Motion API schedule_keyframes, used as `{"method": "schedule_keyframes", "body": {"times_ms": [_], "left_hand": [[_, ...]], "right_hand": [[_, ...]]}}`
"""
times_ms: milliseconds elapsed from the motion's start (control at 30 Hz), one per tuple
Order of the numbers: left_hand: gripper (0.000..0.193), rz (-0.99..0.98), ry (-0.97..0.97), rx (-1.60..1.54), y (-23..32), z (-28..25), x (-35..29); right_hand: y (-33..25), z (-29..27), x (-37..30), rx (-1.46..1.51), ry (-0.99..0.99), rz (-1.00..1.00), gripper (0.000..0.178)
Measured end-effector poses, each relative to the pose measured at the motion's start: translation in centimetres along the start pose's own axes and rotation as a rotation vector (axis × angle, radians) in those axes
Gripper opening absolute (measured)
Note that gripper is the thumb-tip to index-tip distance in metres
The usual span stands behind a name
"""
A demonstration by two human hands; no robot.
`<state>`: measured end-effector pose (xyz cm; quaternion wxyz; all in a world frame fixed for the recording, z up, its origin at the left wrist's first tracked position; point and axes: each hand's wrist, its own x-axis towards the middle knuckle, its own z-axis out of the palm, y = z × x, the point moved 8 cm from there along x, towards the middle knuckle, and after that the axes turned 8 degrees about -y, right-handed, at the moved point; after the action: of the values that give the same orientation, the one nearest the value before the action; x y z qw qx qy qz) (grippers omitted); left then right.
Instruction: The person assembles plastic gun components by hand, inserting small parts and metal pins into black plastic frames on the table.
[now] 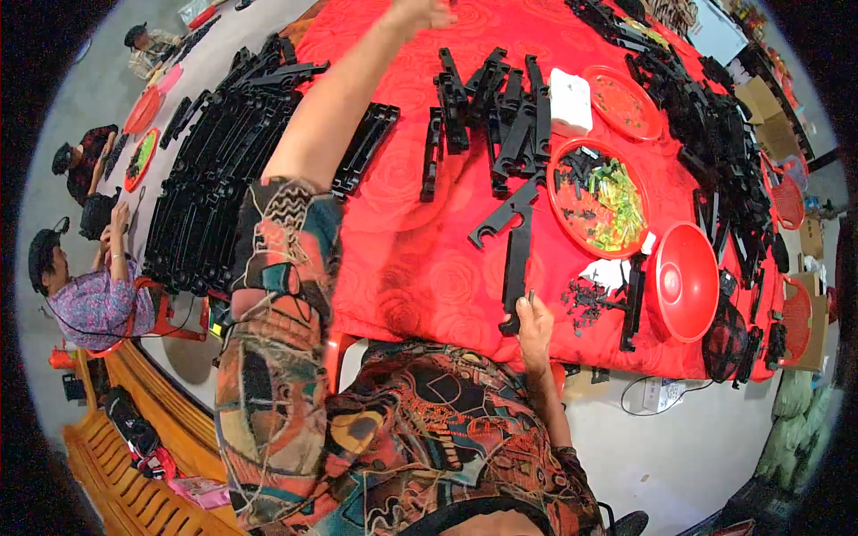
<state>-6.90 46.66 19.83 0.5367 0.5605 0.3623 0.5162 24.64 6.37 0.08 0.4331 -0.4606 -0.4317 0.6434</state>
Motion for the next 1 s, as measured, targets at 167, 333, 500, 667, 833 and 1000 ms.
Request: {"method": "schedule_keyframes", "body": {"times_ms": [167, 333, 500, 667, 833, 1000], "left_hand": [[0.028, -0.063, 0.134, 0.173, -1.6, 0.0, -2.0], [0.017, -0.007, -0.121, 0.401, -5.1, 12.0, -15.7], [0.023, 0.039, 0.056, 0.484, -6.7, 11.7, -27.1], [0.028, -0.092, 0.016, 0.538, -10.5, 12.8, -31.9], [0.025, -0.552, -0.024, 0.315, -14.1, 12.4, -33.2], [0.029, -0.226, -0.118, 0.535, -12.2, 13.3, -32.7]], "right_hand": [[-0.9, 1.0, 0.2, -0.055, -0.061, -0.03, 0.018], [-1.2, -0.8, 0.4, -0.114, -0.071, -0.068, 0.018], [-8.0, 0.2, 0.5, -0.963, -0.045, -0.343, 0.019], [-8.4, 1.8, 1.0, -1.381, 0.017, -0.582, 0.029], [-8.2, 3.5, 1.8, -1.512, 0.103, -0.691, 0.03], [-6.4, 2.5, 2.7, -1.47, 0.105, -0.558, 0.03]]}}
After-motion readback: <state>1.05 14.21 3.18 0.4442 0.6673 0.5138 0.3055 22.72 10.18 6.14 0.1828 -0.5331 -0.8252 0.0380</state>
